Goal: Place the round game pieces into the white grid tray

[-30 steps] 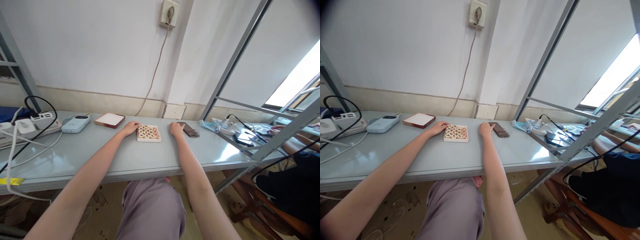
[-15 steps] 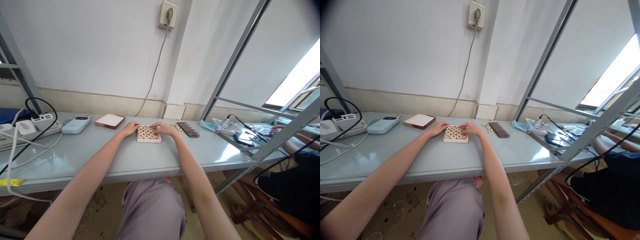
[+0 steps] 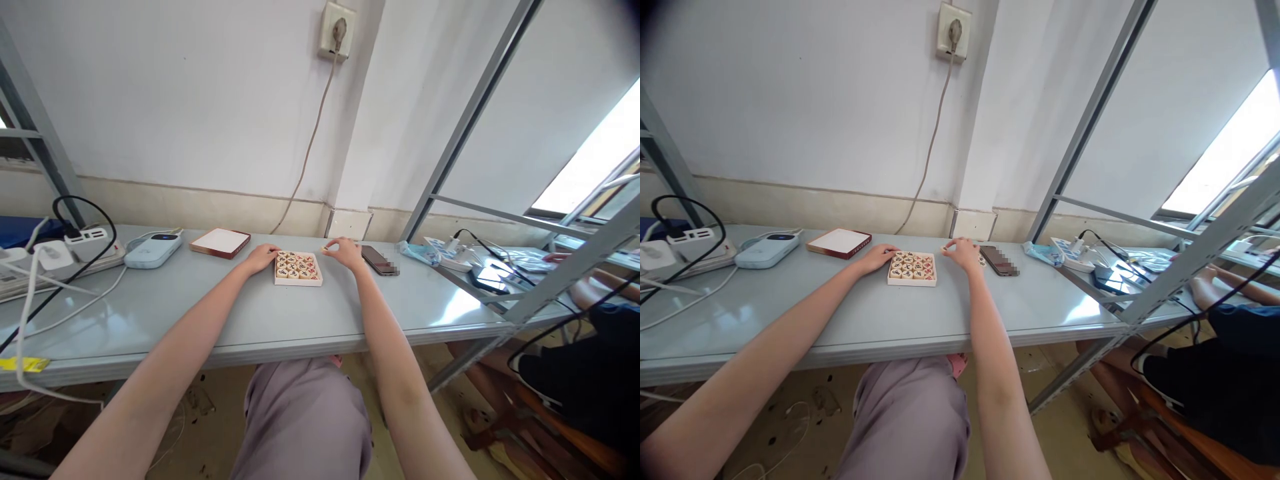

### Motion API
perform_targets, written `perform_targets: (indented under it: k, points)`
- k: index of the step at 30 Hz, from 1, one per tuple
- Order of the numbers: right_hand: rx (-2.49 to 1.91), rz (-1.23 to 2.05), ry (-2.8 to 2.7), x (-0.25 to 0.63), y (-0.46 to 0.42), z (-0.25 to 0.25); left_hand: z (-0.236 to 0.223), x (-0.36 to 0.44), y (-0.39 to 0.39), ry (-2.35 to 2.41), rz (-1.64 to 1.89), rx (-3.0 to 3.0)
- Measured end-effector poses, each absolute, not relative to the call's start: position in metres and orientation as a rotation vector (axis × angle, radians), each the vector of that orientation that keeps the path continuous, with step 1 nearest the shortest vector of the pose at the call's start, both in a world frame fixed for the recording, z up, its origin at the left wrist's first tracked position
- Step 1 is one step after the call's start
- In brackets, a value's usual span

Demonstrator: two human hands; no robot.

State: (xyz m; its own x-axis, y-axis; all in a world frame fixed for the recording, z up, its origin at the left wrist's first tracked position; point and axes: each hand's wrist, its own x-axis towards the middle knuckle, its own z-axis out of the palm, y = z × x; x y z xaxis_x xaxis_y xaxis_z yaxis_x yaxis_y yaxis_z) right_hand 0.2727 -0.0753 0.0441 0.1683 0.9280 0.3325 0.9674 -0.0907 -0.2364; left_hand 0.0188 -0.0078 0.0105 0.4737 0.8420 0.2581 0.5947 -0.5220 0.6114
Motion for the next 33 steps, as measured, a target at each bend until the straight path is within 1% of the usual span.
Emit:
perform_targets:
  k: [2,4,6,7,9,11,14,16,18,22,30,33]
  points:
    - [-2.245,-0.321,-1.676,0.288,-0.077,0.037,0.012,0.019,-0.01,1.203,0.745,2.279]
    - [-2.345,-0.482,-1.571,0.3,-0.079,0.03,0.014,0.019,-0.012,1.216,0.74,2.278]
    - [-2.352,-0.543,-1.489,0.306,-0.08,0.028,0.015,0.019,-0.013,1.221,0.736,2.282]
    - [-2.325,-0.524,-1.475,0.307,-0.08,0.029,0.015,0.019,-0.013,1.22,0.736,2.283]
    - [-2.197,-0.366,-1.56,0.301,-0.08,0.037,0.015,0.019,-0.013,1.216,0.736,2.286]
    - [-1.965,-0.046,-1.79,0.289,-0.081,0.048,0.014,0.02,-0.012,1.216,0.743,2.281]
    - [-1.595,0.531,-2.176,0.267,-0.084,0.06,0.012,0.02,-0.01,1.217,0.759,2.279]
    - [-1.501,0.731,-2.317,0.255,-0.086,0.064,0.011,0.02,-0.009,1.219,0.761,2.282]
    - [-1.501,0.735,-2.355,0.248,-0.088,0.064,0.011,0.02,-0.009,1.222,0.758,2.281]
    - [-1.468,0.617,-2.341,0.243,-0.089,0.06,0.012,0.02,-0.01,1.207,0.765,2.273]
    - [-1.49,0.603,-2.296,0.244,-0.079,0.049,0.015,0.02,-0.014,1.235,0.737,2.29]
    - [-1.429,0.605,-2.324,0.244,-0.078,0.047,0.016,0.02,-0.014,1.236,0.738,2.293]
